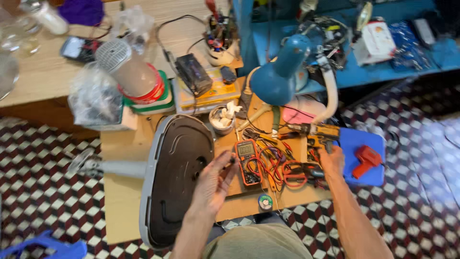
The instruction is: The person uses a cordless drill to fasten screws into the base of a standing fan. They repeatedly position screws, operate the drill, and reposition the fan base to secure multiple fasteners.
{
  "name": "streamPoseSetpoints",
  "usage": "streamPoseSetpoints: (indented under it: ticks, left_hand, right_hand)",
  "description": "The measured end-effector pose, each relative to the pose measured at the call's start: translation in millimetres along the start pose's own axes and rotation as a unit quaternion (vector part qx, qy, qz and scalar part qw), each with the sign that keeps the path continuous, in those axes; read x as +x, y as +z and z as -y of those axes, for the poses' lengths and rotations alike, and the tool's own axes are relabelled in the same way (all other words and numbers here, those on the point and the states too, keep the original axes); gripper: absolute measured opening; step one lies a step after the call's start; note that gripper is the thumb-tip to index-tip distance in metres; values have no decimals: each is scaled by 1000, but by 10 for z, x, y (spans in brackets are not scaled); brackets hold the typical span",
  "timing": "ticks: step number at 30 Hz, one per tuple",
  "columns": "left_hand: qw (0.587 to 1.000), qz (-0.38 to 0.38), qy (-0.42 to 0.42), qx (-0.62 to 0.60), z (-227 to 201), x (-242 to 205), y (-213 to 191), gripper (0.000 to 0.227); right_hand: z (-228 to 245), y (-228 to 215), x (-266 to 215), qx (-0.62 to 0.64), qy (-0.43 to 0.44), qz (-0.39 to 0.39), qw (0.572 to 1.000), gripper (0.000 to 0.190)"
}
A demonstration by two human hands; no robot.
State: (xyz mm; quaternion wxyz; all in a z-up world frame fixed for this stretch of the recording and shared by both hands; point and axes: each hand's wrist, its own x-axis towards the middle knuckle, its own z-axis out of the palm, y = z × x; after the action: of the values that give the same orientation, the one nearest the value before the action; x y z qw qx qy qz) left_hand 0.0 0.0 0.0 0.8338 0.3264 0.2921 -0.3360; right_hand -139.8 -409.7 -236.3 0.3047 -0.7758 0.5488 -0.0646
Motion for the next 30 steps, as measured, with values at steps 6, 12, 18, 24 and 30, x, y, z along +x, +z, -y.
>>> streamPoseSetpoints:
  ticks: [6,12,18,24,30]
  left_hand:
    - [992,-50,23,-116,648,459,-170,23]
    - [982,-79,89,-146,725,646,-355,24]
    - [982,-88,128,-109,684,805,-589,30]
    - [989,-70,124,-46,553,750,-749,39]
    - [988,-25,150,-28,453,600,-730,31]
  right_hand:
    - [48,179,367,-109,-46,80,990,86]
    - [181,-66,225,2,-85,94,992,49]
    - [400,-786,-392,239,-23,245,939,24]
    - [685,-1480,-1102,400,-77,318,856,34]
    - [1174,-1220,-1365,322,-70,432,840,23]
